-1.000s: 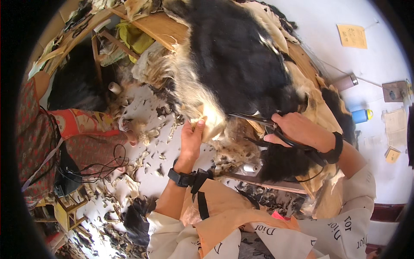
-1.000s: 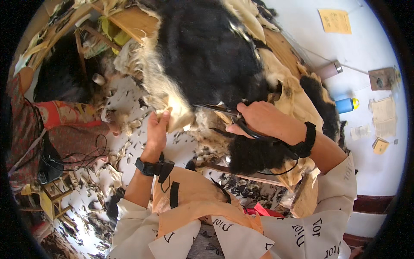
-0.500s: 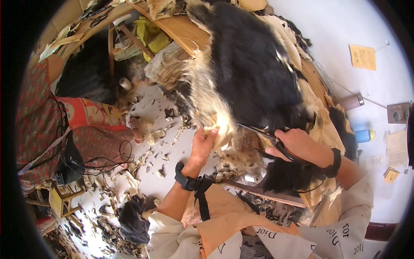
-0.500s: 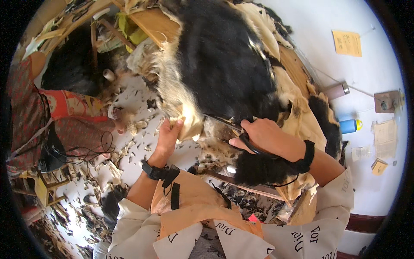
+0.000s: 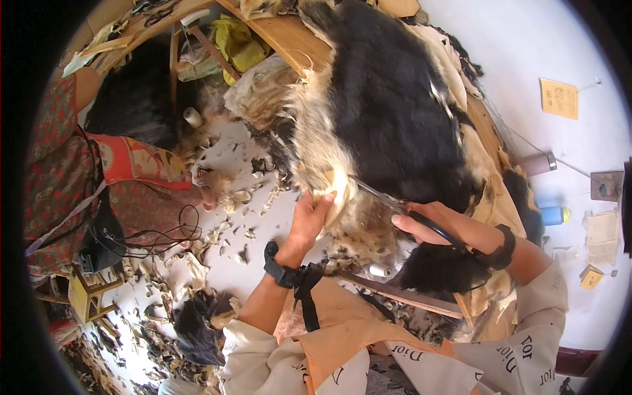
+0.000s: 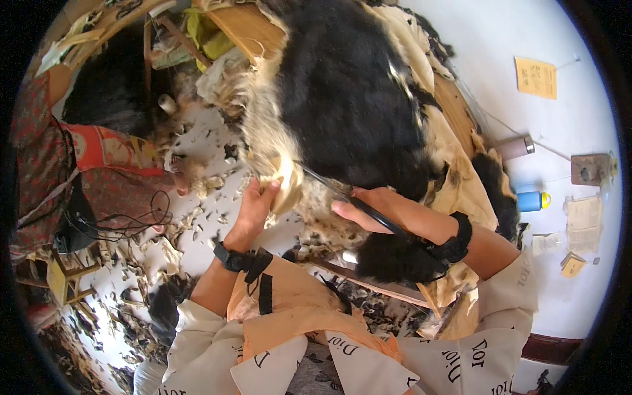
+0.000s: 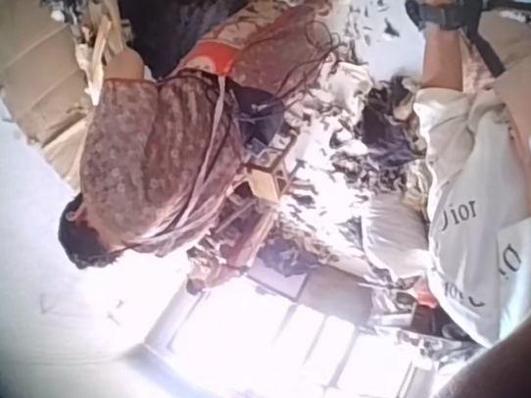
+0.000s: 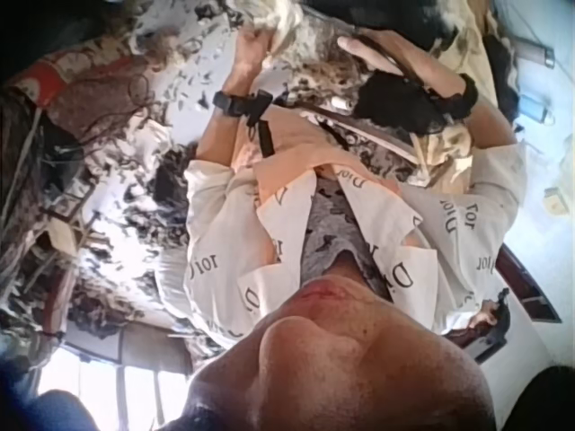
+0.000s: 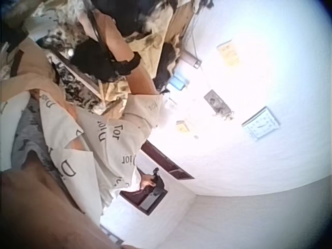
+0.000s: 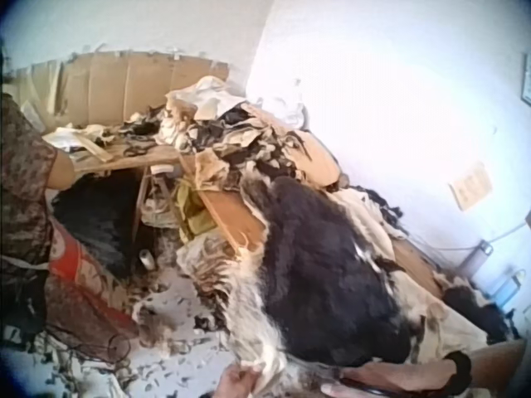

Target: The person trims the edges of a fur pelt using shears, then turns the pelt over to continue cutting along the perimeter. They move the pelt across the table to reach different sections while discarding the trimmed scraps.

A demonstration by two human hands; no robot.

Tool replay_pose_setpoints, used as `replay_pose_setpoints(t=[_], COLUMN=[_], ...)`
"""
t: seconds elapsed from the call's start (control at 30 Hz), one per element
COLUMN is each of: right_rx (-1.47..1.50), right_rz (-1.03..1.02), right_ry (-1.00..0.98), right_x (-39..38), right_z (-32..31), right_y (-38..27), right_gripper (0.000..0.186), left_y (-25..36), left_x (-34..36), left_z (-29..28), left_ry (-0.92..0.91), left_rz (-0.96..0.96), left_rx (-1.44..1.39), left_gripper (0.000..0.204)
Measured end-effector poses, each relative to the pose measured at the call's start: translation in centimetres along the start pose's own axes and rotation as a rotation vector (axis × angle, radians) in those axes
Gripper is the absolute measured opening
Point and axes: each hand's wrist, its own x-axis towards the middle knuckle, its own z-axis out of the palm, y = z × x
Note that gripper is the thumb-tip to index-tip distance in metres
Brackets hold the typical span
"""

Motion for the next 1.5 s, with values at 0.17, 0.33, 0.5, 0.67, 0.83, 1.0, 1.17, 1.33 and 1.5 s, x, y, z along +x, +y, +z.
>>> replay_pose_setpoints(t=[0.17,0.33,0.5,0.67,0.83,1.0,1.17,1.33,1.5], right_rx=[0.176,0.150,0.000,-0.037,-0.033,-0.123,-0.048,-0.035,0.001], right_rz=[0.103,0.064,-0.036,-0.121,-0.130,-0.137,-0.164,-0.184,-0.187], right_ry=[-0.072,-0.003,0.065,0.092,-0.012,-0.015,-0.024,-0.015,-0.009], right_x=[1.6,2.1,2.0,2.8,5.0,5.6,8.4,10.1,11.3], right_z=[0.3,1.5,1.8,1.0,-0.7,-0.7,-0.2,0.5,0.9], right_y=[-0.9,-0.3,-0.2,-0.7,-1.3,-2.6,-3.6,-4.1,-4.4], right_gripper=[0.062,0.065,0.054,0.054,0.050,0.050,0.060,0.064,0.055], left_y=[1.7,1.4,1.5,1.1,1.5,1.1,1.1,0.5,-0.1], left_x=[-0.6,-0.4,-0.1,0.2,0.2,0.1,0.0,-0.4,-0.4], left_z=[-0.1,-0.6,-1.8,-2.3,-2.5,-3.6,-3.9,-4.7,-6.7], left_ry=[-0.023,-0.044,-0.056,-0.073,-0.120,-0.148,-0.126,-0.140,-0.144], left_rz=[-0.109,-0.048,-0.079,-0.064,-0.049,-0.075,0.045,0.092,0.285], left_rx=[0.111,0.122,0.121,0.117,0.022,0.208,0.339,0.491,0.790], left_gripper=[0.027,0.026,0.025,0.025,0.024,0.021,0.020,0.020,0.018])
